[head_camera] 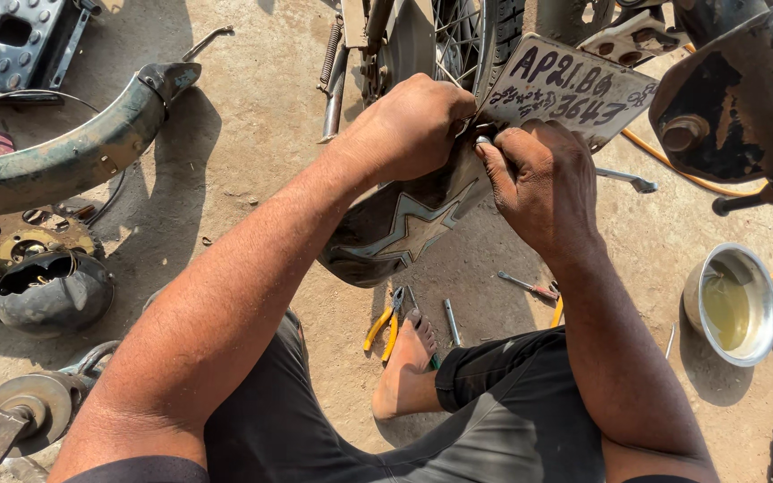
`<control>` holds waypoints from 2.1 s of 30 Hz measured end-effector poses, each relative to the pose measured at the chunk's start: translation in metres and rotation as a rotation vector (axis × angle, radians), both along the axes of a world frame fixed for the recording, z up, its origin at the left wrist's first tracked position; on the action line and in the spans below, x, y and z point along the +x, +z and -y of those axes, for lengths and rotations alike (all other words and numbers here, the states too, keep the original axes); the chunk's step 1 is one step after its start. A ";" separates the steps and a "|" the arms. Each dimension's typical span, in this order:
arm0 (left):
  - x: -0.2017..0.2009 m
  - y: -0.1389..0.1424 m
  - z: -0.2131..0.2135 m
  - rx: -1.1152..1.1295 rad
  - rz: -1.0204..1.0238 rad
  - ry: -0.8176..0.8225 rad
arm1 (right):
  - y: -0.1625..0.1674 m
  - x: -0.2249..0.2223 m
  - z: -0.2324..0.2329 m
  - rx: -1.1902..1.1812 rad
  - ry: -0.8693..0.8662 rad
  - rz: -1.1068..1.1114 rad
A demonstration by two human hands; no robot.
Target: The person sits on the ground beside a motorcycle and uses a spanner to unbolt the rear license plate from the frame. They work the mounting bolts by hand and with the wrench, then pull the plate free and set it down on the ground.
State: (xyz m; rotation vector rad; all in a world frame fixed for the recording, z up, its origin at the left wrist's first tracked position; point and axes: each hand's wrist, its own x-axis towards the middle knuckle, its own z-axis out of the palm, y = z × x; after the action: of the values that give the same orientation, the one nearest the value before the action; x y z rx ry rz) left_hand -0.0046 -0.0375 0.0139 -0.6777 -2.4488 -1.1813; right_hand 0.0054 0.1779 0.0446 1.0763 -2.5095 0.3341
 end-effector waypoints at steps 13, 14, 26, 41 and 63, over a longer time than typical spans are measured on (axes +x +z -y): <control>-0.012 -0.019 0.000 -0.019 0.166 0.002 | -0.003 -0.001 0.003 -0.122 -0.061 0.207; -0.010 -0.024 -0.002 0.040 0.098 -0.037 | -0.005 -0.001 0.003 -0.099 -0.098 0.225; -0.012 -0.046 -0.003 0.578 0.323 -0.209 | -0.027 -0.004 0.008 -0.714 0.064 0.995; -0.004 -0.019 -0.006 0.036 -0.039 0.029 | 0.003 0.006 0.005 0.070 -0.059 -0.101; -0.031 -0.042 -0.001 0.176 -0.143 0.027 | -0.036 -0.007 0.005 -0.545 0.022 0.787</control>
State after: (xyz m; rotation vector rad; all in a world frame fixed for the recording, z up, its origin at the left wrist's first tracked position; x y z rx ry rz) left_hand -0.0352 -0.0367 -0.0284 -0.6514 -2.1998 -1.2742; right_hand -0.0013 0.1733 0.0088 0.8351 -2.7328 1.6015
